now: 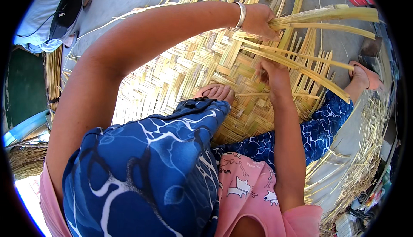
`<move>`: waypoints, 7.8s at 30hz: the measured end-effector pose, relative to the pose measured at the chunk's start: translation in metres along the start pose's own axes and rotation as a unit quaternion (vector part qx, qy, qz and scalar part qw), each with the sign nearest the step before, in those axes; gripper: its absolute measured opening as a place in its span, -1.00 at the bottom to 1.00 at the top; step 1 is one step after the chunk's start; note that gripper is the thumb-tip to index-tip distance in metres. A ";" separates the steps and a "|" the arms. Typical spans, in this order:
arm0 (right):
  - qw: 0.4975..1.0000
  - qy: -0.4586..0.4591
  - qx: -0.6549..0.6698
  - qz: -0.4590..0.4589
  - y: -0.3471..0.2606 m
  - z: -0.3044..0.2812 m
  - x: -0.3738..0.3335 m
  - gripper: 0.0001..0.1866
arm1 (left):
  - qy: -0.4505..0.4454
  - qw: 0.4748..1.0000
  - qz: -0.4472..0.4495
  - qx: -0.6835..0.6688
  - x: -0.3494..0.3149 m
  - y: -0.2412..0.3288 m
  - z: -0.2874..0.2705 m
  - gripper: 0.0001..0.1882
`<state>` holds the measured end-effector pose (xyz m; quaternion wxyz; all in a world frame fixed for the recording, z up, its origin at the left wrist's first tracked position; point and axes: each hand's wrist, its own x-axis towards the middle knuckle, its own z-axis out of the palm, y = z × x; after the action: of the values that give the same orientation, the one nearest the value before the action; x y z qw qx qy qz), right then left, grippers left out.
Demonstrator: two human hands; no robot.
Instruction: The person weaves a basket by hand using dried palm leaves. They interlace the leaves in a consistent pattern, gradually expanding the circular base of the basket.
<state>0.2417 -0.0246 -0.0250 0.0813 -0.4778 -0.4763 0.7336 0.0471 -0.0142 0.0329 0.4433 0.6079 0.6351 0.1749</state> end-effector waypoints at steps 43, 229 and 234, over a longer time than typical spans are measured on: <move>0.979 0.069 -0.101 -0.163 0.007 0.067 0.068 -0.75 | 0.096 0.993 0.060 -0.029 0.000 -0.016 -0.029 -0.75; 0.982 0.075 0.080 -0.152 0.020 0.071 0.025 -0.82 | -0.207 0.970 0.050 0.117 -0.013 0.003 -0.013 -0.64; 0.990 0.032 0.041 -0.132 0.012 0.057 0.025 -0.76 | -0.204 0.971 0.042 0.115 -0.011 0.003 -0.014 -0.64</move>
<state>0.1883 -0.0522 -0.0452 0.2124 -0.4306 -0.5015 0.7197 0.0367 -0.0198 0.0464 0.4830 0.7034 0.5214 -0.0081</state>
